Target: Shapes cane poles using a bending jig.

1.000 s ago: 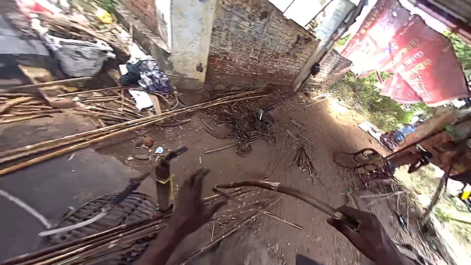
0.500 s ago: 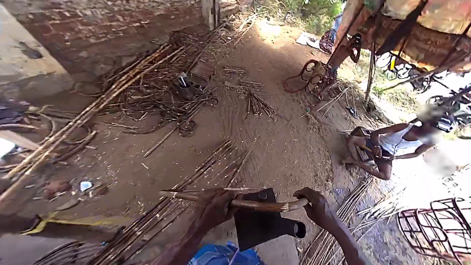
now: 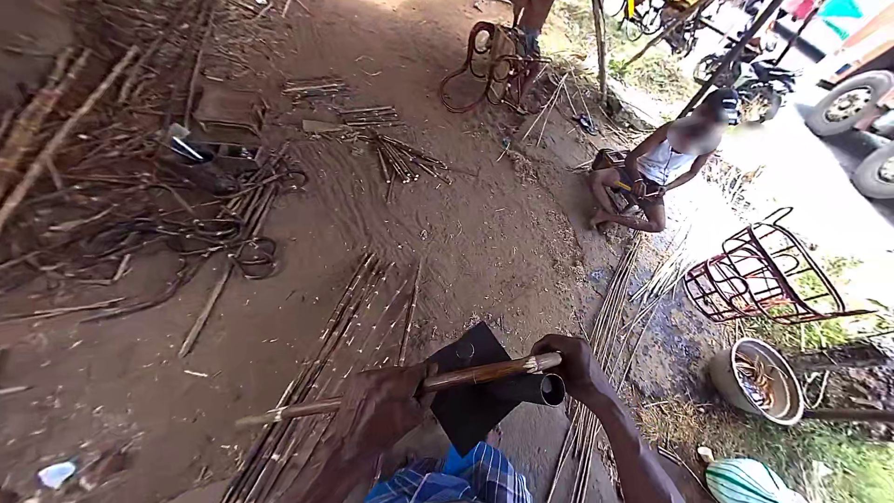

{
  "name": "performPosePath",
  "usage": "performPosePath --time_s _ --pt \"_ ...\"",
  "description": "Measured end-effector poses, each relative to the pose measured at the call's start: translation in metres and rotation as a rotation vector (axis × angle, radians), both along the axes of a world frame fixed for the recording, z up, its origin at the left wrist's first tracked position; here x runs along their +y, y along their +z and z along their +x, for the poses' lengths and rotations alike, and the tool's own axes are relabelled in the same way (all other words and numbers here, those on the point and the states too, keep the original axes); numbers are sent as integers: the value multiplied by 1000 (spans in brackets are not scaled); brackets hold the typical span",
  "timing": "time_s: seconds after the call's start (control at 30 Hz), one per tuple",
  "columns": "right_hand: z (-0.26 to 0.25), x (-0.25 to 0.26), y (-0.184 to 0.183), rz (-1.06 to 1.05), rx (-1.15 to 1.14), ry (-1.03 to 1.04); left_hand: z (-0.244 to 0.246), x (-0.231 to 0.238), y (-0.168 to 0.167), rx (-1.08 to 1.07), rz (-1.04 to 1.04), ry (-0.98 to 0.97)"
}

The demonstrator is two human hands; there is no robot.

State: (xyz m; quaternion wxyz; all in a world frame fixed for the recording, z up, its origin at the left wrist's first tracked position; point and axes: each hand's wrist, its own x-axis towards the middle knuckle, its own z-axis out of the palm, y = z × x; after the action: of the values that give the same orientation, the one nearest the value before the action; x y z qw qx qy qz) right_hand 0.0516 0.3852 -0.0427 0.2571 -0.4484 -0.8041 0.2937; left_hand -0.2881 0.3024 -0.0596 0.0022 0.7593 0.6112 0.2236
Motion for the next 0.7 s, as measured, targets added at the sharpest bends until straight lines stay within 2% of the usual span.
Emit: performPosePath --time_s 0.17,0.33,0.47,0.6,0.7 --pt "-2 -9 9 -7 -37 -33 2 2 8 2 27 -15" --pt "-31 -38 -5 128 -5 -379 -5 10 5 -1 148 -84" --pt "-42 -58 -23 213 -13 -505 -11 16 7 10 210 -149" --pt "-51 -76 -13 98 -94 -625 -11 26 7 -38 255 -249" --pt "-51 -87 -3 -35 -93 -643 -14 19 3 -55 218 -238"
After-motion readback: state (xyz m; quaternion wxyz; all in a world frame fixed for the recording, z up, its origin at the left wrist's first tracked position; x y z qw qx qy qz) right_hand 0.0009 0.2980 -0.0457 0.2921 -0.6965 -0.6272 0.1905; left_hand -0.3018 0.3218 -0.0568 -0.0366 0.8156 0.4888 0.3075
